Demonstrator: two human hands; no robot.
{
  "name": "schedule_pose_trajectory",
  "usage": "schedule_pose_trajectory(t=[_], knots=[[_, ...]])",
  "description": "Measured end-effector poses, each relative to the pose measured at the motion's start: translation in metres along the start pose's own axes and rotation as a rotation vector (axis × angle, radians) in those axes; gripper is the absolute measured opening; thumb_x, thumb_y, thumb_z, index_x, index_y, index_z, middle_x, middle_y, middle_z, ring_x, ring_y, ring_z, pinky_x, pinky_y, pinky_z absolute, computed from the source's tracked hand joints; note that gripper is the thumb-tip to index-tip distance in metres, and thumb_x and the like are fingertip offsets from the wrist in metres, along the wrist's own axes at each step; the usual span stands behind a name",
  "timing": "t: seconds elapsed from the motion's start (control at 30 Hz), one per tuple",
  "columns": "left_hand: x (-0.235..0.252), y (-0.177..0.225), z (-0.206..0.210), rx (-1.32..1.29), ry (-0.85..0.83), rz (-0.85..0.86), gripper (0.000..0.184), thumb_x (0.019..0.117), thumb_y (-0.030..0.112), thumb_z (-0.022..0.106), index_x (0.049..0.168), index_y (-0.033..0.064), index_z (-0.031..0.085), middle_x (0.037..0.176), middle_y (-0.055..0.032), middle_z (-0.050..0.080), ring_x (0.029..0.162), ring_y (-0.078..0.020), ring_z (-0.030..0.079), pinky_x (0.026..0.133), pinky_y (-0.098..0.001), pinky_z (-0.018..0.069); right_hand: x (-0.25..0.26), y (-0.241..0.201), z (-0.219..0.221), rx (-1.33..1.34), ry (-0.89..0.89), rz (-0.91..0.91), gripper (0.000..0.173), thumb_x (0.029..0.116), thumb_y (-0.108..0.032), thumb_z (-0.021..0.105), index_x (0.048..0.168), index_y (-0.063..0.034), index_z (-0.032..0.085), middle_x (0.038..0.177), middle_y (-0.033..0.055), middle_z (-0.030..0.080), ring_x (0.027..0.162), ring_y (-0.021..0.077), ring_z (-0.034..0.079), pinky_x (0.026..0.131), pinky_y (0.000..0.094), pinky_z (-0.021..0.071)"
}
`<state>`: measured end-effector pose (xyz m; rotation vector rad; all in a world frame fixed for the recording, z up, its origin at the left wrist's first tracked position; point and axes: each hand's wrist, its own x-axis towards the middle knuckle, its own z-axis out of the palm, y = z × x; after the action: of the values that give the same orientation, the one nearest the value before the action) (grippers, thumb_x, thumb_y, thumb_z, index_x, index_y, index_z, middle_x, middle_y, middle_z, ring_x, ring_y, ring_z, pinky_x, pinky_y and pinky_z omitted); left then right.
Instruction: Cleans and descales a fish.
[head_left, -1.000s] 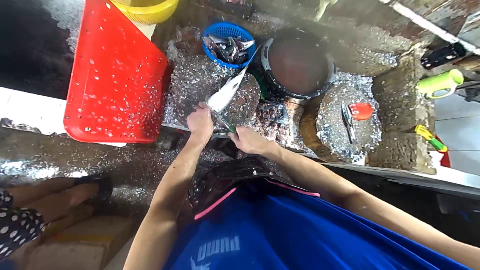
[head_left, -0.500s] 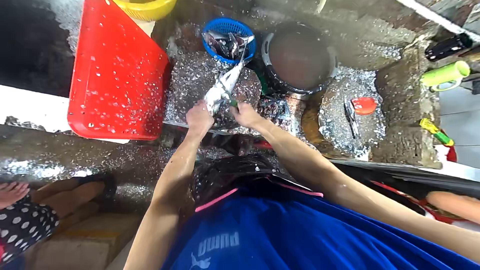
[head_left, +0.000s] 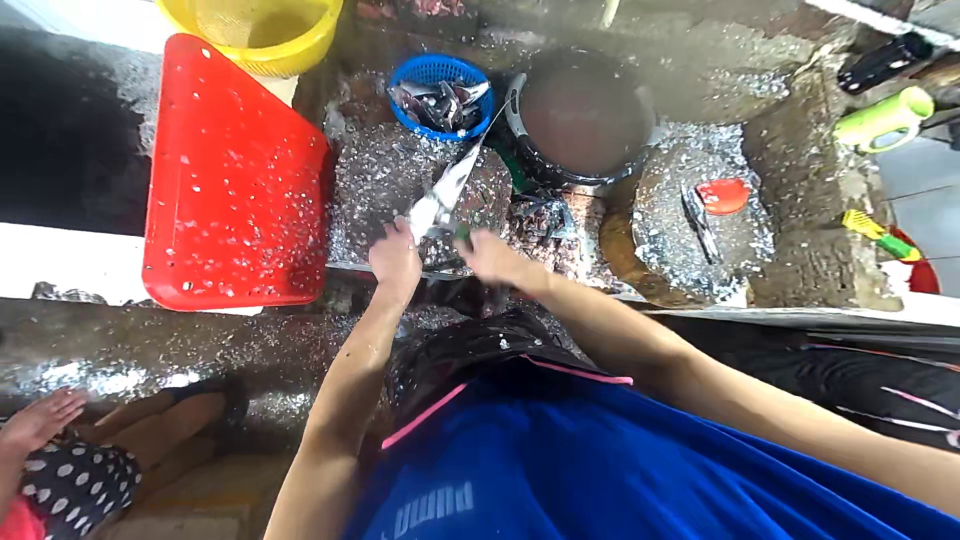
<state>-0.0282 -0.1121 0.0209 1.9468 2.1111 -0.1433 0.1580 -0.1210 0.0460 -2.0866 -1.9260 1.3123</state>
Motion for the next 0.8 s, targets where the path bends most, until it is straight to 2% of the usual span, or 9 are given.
schedule_pose_trajectory(t=[0.1, 0.23, 0.3, 0.37, 0.43, 0.53, 0.6, 0.7, 0.8], knots=[[0.003, -0.01, 0.014, 0.011, 0.066, 0.062, 0.065, 0.089, 0.003, 0.065, 0.151, 0.0117, 0.046, 0.135, -0.0231, 0.062, 0.098, -0.0487, 0.069, 0.072, -0.0632, 0.057, -0.035, 0.013, 0.013, -0.056, -0.146, -0.128, 0.051, 0.1074, -0.051, 0.045, 0.109, -0.0043, 0.066, 0.092, 0.0173, 0.067, 0.084, 0.0325, 0.069, 0.075, 0.0557, 0.057], [-0.001, -0.028, 0.035, 0.03, 0.16, 0.192, 0.07, 0.0944, 0.006, 0.061, 0.157, 0.0305, 0.041, 0.153, -0.0163, 0.052, 0.13, -0.0486, 0.056, 0.09, -0.0646, 0.0525, 0.0, 0.034, -0.022, 0.189, 0.143, 0.01, 0.054, 0.1073, -0.051, 0.046, 0.117, -0.0011, 0.064, 0.089, 0.0186, 0.067, 0.078, 0.0328, 0.069, 0.074, 0.0563, 0.0582], [-0.007, -0.029, 0.032, -0.112, 0.058, 0.126, 0.073, 0.0856, 0.012, 0.073, 0.152, 0.0264, 0.049, 0.142, -0.0185, 0.059, 0.121, -0.0479, 0.061, 0.084, -0.0668, 0.0552, 0.033, 0.058, -0.028, 0.276, 0.237, 0.106, 0.054, 0.1078, -0.051, 0.044, 0.118, -0.002, 0.064, 0.087, 0.0173, 0.067, 0.073, 0.0308, 0.068, 0.071, 0.0537, 0.0583], [-0.003, -0.029, 0.03, -0.41, -0.199, -0.041, 0.092, 0.0701, 0.021, 0.089, 0.151, 0.0137, 0.046, 0.131, -0.0269, 0.064, 0.115, -0.0486, 0.064, 0.09, -0.07, 0.0532, 0.026, 0.066, -0.01, 0.173, 0.195, 0.184, 0.05, 0.1074, -0.045, 0.045, 0.119, 0.0001, 0.065, 0.101, 0.0228, 0.07, 0.092, 0.0377, 0.071, 0.083, 0.0617, 0.0569], [0.002, -0.034, 0.029, -0.757, -0.386, -0.178, 0.114, 0.0639, 0.02, 0.097, 0.158, 0.0053, 0.034, 0.136, -0.028, 0.058, 0.109, -0.0387, 0.064, 0.088, -0.0571, 0.0559, -0.011, 0.06, 0.036, 0.098, 0.087, 0.085, 0.046, 0.1077, -0.041, 0.046, 0.112, 0.0003, 0.065, 0.096, 0.0231, 0.069, 0.09, 0.039, 0.07, 0.079, 0.0625, 0.0567], [0.005, -0.041, 0.03, -1.132, -0.493, -0.252, 0.104, 0.0725, 0.015, 0.092, 0.157, 0.008, 0.031, 0.108, -0.0181, 0.064, 0.065, -0.0157, 0.056, 0.051, -0.0299, 0.0478, -0.047, 0.054, 0.044, 0.067, -0.193, -0.048, 0.049, 0.1085, -0.043, 0.045, 0.11, 0.0015, 0.065, 0.096, 0.0214, 0.068, 0.091, 0.0364, 0.069, 0.083, 0.059, 0.054], [0.009, -0.044, 0.032, -1.212, -0.534, -0.219, 0.09, 0.0769, 0.013, 0.089, 0.151, 0.0061, 0.039, 0.099, -0.0155, 0.065, 0.059, -0.0136, 0.057, 0.047, -0.0267, 0.0483, -0.033, 0.065, 0.017, 0.096, -0.208, -0.052, 0.053, 0.1084, -0.046, 0.046, 0.113, 0.0024, 0.067, 0.098, 0.0221, 0.069, 0.092, 0.036, 0.07, 0.085, 0.0593, 0.0552], [0.011, -0.042, 0.029, -1.176, -0.58, -0.16, 0.082, 0.079, 0.012, 0.087, 0.148, 0.0061, 0.044, 0.094, -0.0141, 0.067, 0.058, -0.0154, 0.059, 0.049, -0.0285, 0.0515, -0.012, 0.083, 0.023, 0.151, 0.059, 0.097, 0.049, 0.1072, -0.047, 0.046, 0.113, -0.0023, 0.066, 0.095, 0.0206, 0.069, 0.087, 0.0371, 0.071, 0.079, 0.0624, 0.0568], [0.018, -0.036, 0.021, -1.175, -0.644, -0.105, 0.077, 0.0835, 0.013, 0.084, 0.148, 0.0077, 0.042, 0.089, -0.016, 0.068, 0.054, -0.018, 0.062, 0.046, -0.0302, 0.0541, -0.037, 0.062, 0.027, 0.031, -0.119, -0.024, 0.043, 0.1076, -0.039, 0.048, 0.107, 0.0006, 0.065, 0.093, 0.0203, 0.068, 0.087, 0.0351, 0.07, 0.078, 0.058, 0.0559]])
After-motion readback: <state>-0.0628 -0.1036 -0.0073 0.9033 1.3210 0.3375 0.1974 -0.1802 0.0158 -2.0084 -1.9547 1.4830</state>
